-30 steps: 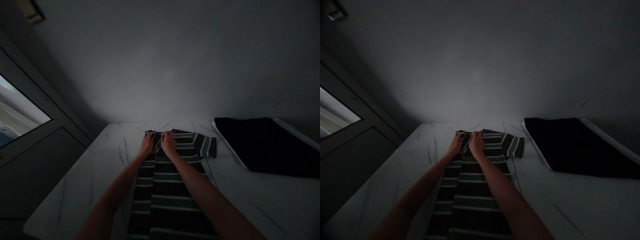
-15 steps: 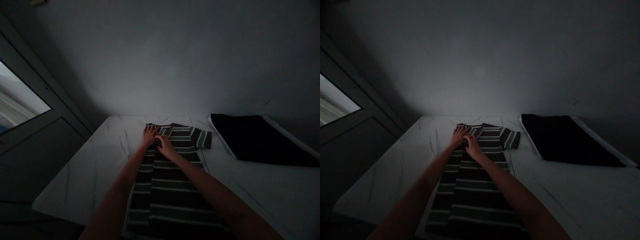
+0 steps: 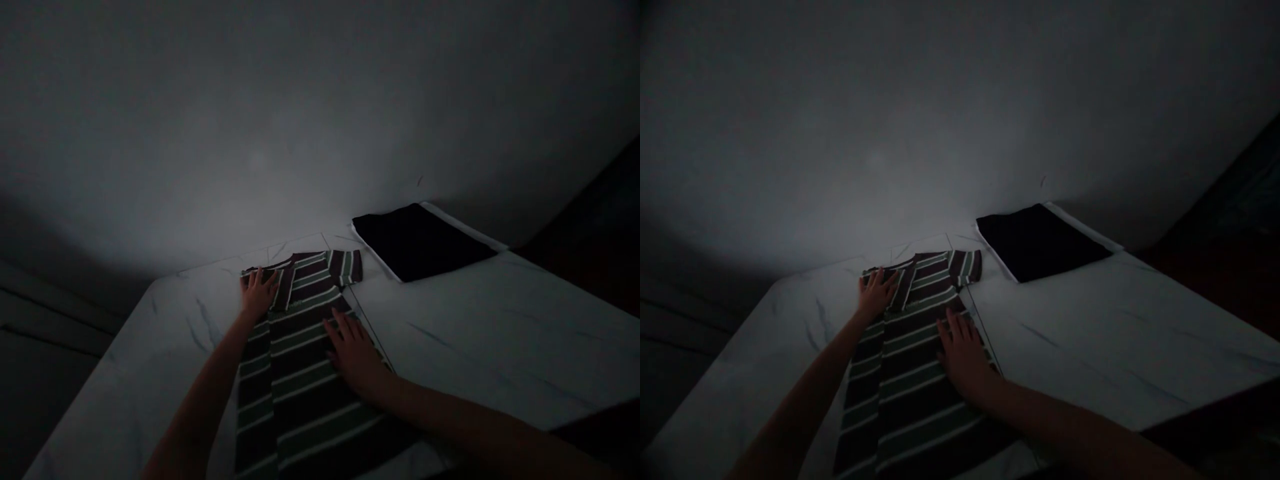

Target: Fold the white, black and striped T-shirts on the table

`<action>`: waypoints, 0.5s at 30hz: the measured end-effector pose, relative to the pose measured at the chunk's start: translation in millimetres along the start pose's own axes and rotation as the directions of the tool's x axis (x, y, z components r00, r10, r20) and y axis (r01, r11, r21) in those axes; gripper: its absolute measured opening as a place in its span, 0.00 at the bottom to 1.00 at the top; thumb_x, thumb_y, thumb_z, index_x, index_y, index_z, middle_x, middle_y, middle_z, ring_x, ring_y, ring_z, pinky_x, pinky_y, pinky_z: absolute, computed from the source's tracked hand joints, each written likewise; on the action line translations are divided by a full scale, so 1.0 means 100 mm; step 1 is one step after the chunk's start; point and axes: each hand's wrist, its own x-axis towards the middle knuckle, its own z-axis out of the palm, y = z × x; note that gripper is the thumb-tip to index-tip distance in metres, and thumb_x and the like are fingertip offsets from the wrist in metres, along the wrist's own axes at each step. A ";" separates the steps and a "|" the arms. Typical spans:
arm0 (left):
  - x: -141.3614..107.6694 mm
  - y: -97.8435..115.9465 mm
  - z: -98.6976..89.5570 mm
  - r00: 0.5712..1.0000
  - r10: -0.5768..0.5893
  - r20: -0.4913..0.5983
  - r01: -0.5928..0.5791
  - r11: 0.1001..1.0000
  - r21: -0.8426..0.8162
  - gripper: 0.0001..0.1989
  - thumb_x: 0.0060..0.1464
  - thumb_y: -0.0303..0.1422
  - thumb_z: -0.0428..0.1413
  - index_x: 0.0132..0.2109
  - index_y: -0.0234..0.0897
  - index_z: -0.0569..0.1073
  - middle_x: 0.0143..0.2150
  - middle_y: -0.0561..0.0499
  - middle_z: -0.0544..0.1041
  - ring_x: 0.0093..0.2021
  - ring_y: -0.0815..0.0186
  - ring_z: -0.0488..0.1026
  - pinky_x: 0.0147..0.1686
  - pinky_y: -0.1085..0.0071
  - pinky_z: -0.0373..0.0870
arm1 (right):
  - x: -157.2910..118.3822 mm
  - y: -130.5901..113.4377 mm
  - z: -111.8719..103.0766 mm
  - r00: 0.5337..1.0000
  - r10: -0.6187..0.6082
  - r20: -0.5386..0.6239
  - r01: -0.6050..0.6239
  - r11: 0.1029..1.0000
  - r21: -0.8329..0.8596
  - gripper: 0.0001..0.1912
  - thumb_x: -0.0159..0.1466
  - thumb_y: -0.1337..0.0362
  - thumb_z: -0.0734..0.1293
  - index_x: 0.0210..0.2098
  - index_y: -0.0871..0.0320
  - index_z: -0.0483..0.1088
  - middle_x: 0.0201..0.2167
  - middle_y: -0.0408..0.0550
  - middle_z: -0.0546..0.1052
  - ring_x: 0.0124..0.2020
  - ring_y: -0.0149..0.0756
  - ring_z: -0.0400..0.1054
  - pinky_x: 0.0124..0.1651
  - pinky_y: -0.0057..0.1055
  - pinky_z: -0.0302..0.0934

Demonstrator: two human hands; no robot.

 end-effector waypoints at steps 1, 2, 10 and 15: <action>0.03 0.08 -0.06 1.000 0.020 -0.015 -0.019 1.000 0.018 0.22 0.65 0.39 0.46 0.63 0.52 0.69 0.68 0.44 0.63 0.67 0.46 0.57 0.65 0.41 0.46 | -0.22 0.07 0.01 0.999 0.003 -0.038 -0.004 1.000 -0.016 0.30 0.65 0.62 0.66 0.65 0.58 0.60 0.69 0.62 0.57 0.66 0.55 0.53 0.63 0.52 0.55; 0.07 0.19 -0.12 0.999 0.039 -0.021 -0.038 0.999 0.025 0.20 0.64 0.36 0.47 0.60 0.49 0.73 0.66 0.43 0.66 0.65 0.47 0.60 0.64 0.44 0.51 | -0.43 0.14 0.02 0.997 0.004 -0.082 -0.007 1.000 -0.027 0.30 0.65 0.61 0.65 0.66 0.56 0.60 0.69 0.60 0.56 0.67 0.54 0.52 0.63 0.51 0.55; 0.50 2.06 -0.54 0.991 0.126 0.046 -0.110 0.959 -0.263 0.18 0.64 0.41 0.47 0.50 0.36 0.75 0.51 0.38 0.75 0.54 0.51 0.71 0.49 0.59 0.69 | -1.06 0.23 -0.18 0.920 0.153 -0.361 -0.161 0.987 0.009 0.22 0.73 0.55 0.51 0.57 0.59 0.65 0.41 0.56 0.77 0.38 0.43 0.73 0.38 0.39 0.70; 0.70 2.92 -0.46 0.986 -0.039 0.163 0.081 0.962 -0.260 0.24 0.58 0.43 0.54 0.57 0.36 0.71 0.57 0.33 0.71 0.56 0.42 0.68 0.45 0.51 0.71 | -1.06 0.27 -0.23 0.908 0.099 -0.407 -0.081 0.995 0.061 0.20 0.73 0.54 0.52 0.54 0.58 0.66 0.32 0.52 0.79 0.29 0.40 0.73 0.30 0.35 0.68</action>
